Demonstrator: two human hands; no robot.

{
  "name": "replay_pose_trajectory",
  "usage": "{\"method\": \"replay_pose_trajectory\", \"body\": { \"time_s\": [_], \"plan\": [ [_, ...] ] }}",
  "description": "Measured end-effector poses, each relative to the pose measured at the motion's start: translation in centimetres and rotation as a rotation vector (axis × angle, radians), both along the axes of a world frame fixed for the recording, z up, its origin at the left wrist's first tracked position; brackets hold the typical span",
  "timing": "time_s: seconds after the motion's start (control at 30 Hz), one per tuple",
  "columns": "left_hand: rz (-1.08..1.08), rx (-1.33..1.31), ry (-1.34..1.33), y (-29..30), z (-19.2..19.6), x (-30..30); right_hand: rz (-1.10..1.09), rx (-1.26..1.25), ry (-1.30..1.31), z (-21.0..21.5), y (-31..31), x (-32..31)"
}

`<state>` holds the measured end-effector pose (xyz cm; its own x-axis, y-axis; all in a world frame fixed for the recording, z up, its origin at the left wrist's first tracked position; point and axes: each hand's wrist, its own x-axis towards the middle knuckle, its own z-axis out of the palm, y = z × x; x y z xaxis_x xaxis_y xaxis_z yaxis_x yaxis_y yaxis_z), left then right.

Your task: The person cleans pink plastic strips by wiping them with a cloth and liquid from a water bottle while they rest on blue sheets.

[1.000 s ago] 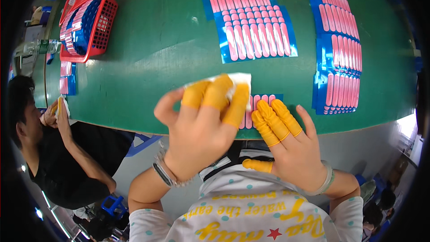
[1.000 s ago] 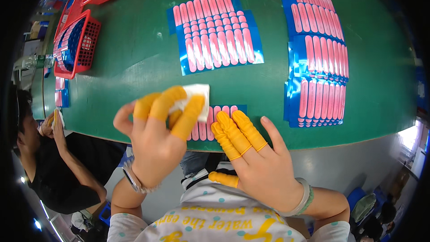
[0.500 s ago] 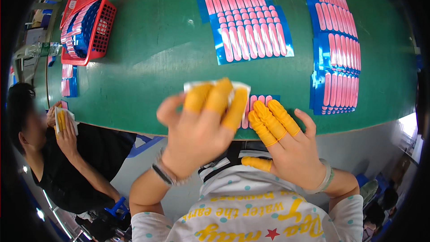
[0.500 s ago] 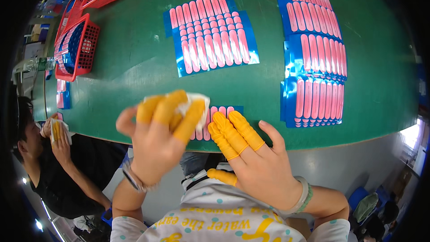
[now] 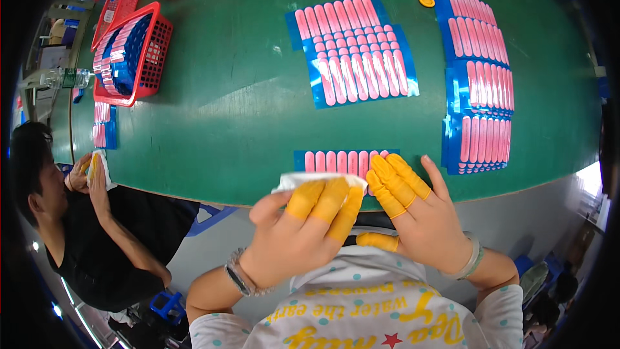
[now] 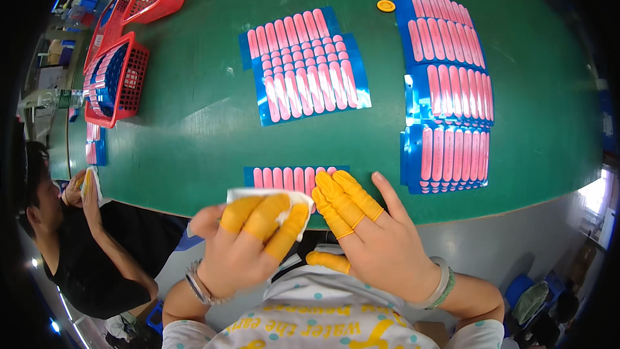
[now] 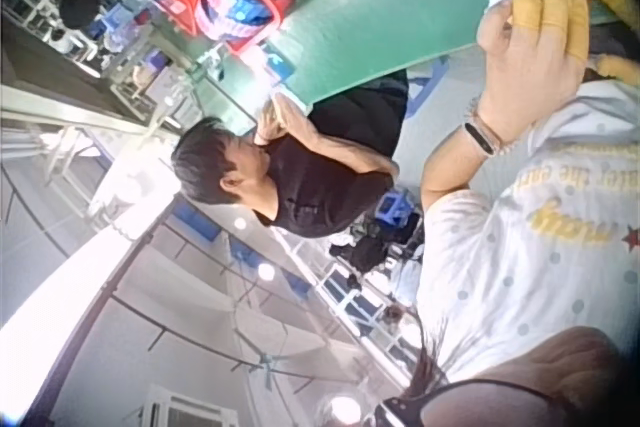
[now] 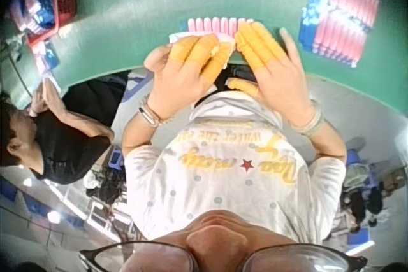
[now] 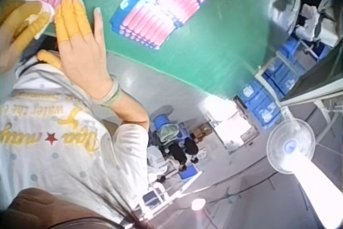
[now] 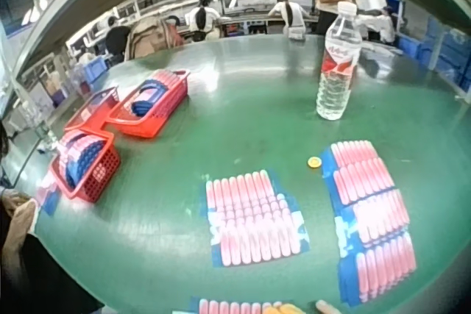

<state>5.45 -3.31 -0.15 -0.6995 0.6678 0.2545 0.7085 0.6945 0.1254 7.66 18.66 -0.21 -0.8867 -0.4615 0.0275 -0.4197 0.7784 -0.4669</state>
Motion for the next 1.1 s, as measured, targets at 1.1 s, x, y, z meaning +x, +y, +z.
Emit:
{"method": "replay_pose_trajectory", "body": {
  "time_s": [1.1],
  "plan": [
    [-0.051,-0.071,0.038,1.5,0.6,0.5,-0.046,0.001,0.090,-0.2,1.9,0.5]
  ]
}}
